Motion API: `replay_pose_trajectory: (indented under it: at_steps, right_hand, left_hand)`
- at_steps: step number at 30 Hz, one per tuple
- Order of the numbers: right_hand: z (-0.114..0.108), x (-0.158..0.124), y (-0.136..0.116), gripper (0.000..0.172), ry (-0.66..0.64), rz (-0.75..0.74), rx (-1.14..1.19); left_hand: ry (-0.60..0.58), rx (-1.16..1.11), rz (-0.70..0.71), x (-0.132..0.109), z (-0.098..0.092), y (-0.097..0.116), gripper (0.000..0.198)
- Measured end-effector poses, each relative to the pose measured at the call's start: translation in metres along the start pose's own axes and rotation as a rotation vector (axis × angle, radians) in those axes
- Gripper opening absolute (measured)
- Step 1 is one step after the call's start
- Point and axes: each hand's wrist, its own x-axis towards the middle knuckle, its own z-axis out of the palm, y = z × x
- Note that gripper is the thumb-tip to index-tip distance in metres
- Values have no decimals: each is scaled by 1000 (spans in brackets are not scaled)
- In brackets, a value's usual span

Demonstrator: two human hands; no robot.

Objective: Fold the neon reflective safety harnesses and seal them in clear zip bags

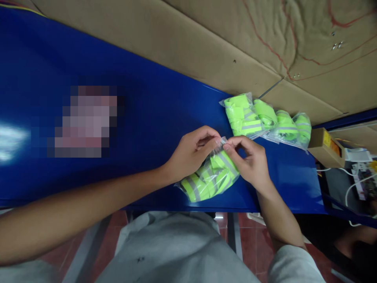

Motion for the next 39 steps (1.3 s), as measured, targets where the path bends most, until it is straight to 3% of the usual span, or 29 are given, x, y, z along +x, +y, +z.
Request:
replay_pose_trajectory:
  at_steps: [5, 16, 27, 30, 32, 36, 39]
  right_hand:
    - [4, -1, 1, 10, -7, -9, -18]
    - [9, -1, 1, 12, -22, 61, 50]
    - [14, -2, 0, 11, 2, -36, 9]
    - [5, 1, 2, 12, -54, -45, 44]
    - [-6, 4, 6, 16, -80, -32, 73]
    - [-27, 6, 12, 16, -15, -52, 151]
    - [-32, 4, 7, 12, 14, -177, 152]
  left_hand:
    - [-31, -27, -17, -1, 0, -3, 21]
    - [-38, 139, 39, 0, -2, -4, 20]
    - [-104, 309, 128, 2, -6, -4, 16]
    - [-105, 302, 156, 6, -13, 5, 16]
    - [-43, 294, 175, 9, -21, 16, 15]
    - [93, 317, 291, 8, -36, 47, 7]
    - [137, 350, 405, 2, -42, 67, 11]
